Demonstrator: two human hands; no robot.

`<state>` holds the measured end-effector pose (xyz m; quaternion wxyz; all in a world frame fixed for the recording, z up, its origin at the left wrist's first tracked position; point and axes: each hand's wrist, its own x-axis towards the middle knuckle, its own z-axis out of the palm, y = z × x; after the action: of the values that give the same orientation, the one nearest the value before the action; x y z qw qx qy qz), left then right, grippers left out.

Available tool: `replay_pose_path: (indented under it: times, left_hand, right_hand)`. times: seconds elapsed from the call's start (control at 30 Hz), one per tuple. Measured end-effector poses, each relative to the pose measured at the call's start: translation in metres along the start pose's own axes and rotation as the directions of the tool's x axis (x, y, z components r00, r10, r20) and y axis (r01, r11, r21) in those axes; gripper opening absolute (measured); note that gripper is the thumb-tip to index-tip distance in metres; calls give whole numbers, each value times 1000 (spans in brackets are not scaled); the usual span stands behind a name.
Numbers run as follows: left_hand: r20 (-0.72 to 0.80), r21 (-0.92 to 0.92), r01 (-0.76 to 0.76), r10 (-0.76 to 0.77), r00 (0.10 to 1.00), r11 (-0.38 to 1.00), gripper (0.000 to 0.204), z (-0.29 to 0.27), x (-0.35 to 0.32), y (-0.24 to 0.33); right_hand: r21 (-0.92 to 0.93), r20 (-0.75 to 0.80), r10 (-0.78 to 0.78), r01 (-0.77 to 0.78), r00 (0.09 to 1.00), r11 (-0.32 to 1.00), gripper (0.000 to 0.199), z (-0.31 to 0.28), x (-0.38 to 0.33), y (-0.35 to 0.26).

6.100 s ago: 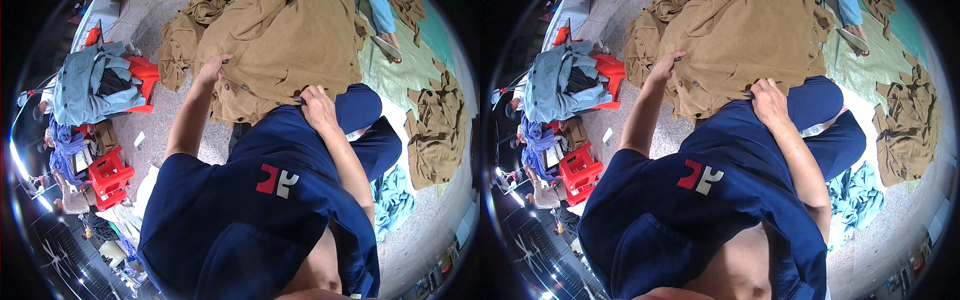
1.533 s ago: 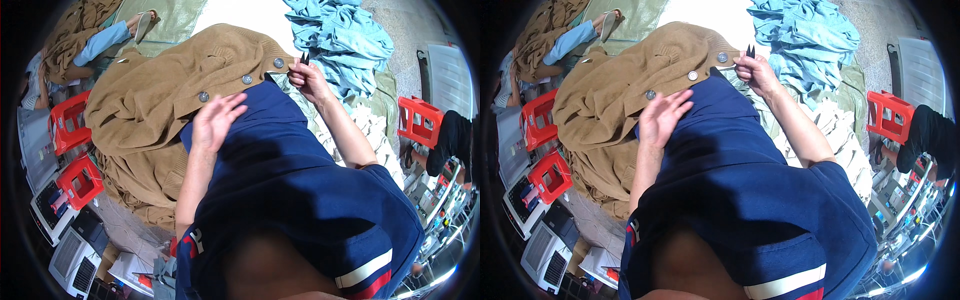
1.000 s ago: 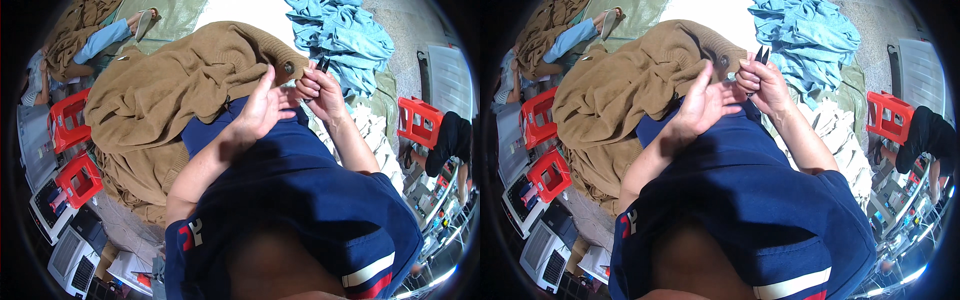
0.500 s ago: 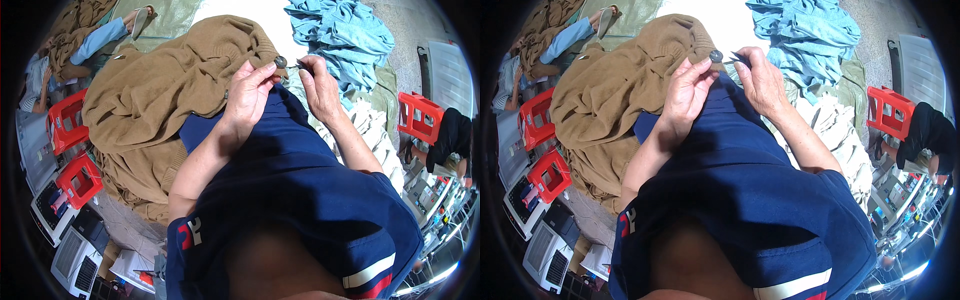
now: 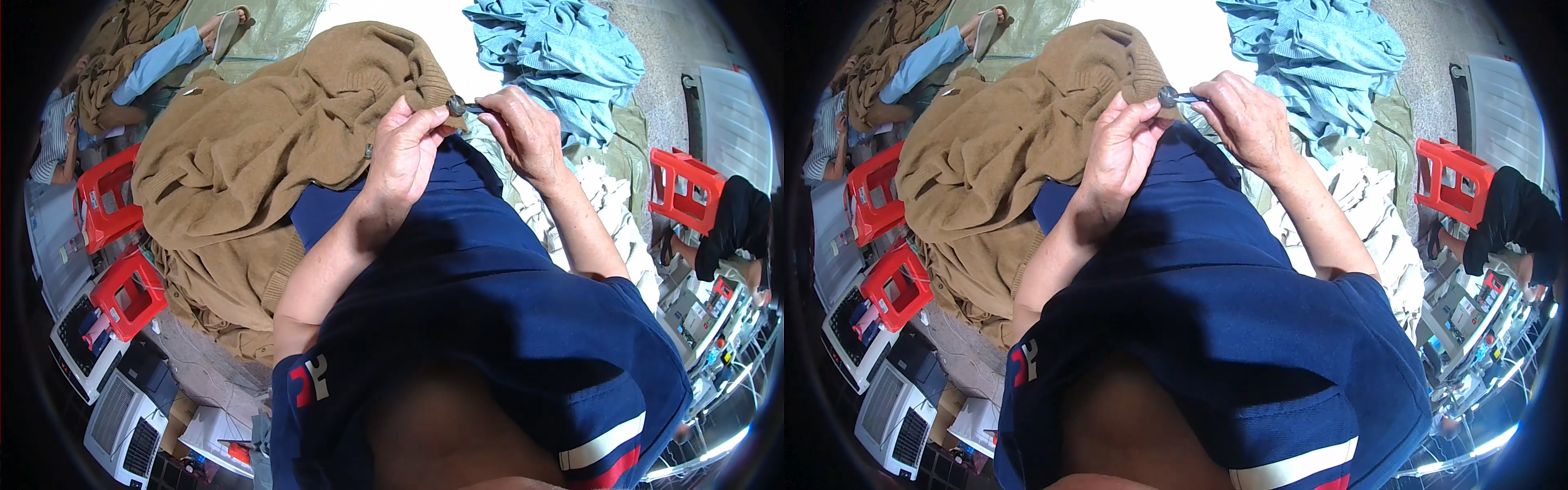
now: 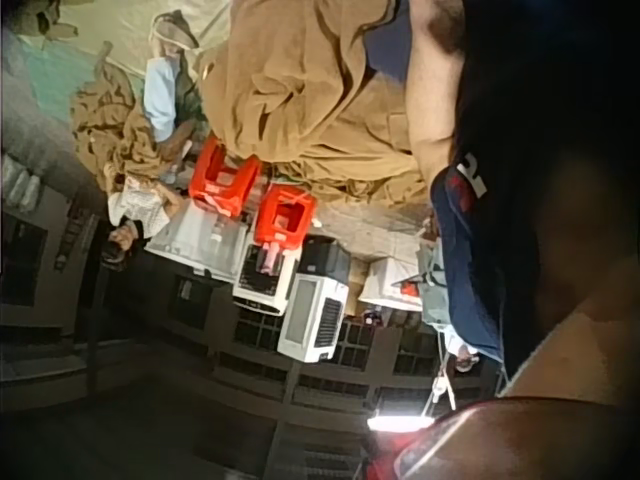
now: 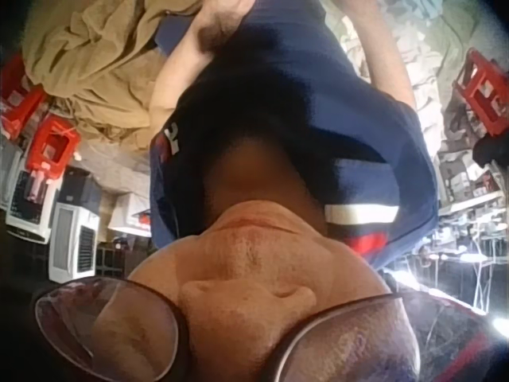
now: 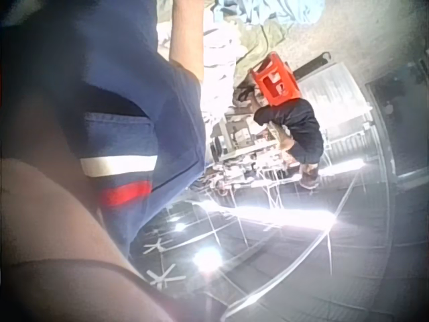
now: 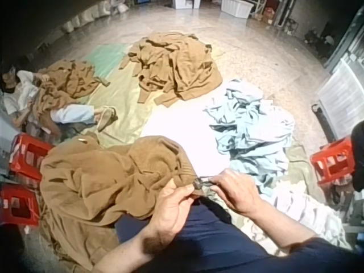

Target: Trimming excess threads and inspecting buttons on brown sweaters.

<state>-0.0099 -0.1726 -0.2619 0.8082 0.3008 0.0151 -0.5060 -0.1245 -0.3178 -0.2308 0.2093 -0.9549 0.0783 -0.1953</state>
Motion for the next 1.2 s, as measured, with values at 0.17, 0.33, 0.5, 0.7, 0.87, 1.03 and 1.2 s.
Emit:
replay_pose_path:
  times: [0.17,0.33,0.5,0.7,0.87,1.03,1.2]
  left_hand:
    - [16,2,4,-4,1000,1000,13,0,-1,0]
    - [18,7,5,-5,1000,1000,11,-2,-1,-1]
    - [-8,1,25,-25,1000,1000,7,-2,-1,0]
    - [0,-14,61,-61,998,998,9,-3,2,2]
    - [-22,-5,71,-71,997,997,10,3,5,4]
    - [-40,-5,48,-48,998,999,12,-10,3,-3]
    - [28,497,19,-38,999,868,22,4,-8,-9]
  right_hand:
    - [27,-22,-20,20,1000,999,16,3,0,0]
    - [47,-34,-17,18,999,999,16,5,-2,0]
    - [72,-30,-25,27,999,997,15,7,-1,1]
    - [130,-92,-64,76,994,989,15,14,1,3]
    - [540,-42,354,-276,934,795,12,24,-9,11]
    - [726,141,374,-353,917,591,40,34,-8,7]
    - [760,387,595,-609,704,226,28,34,7,4]
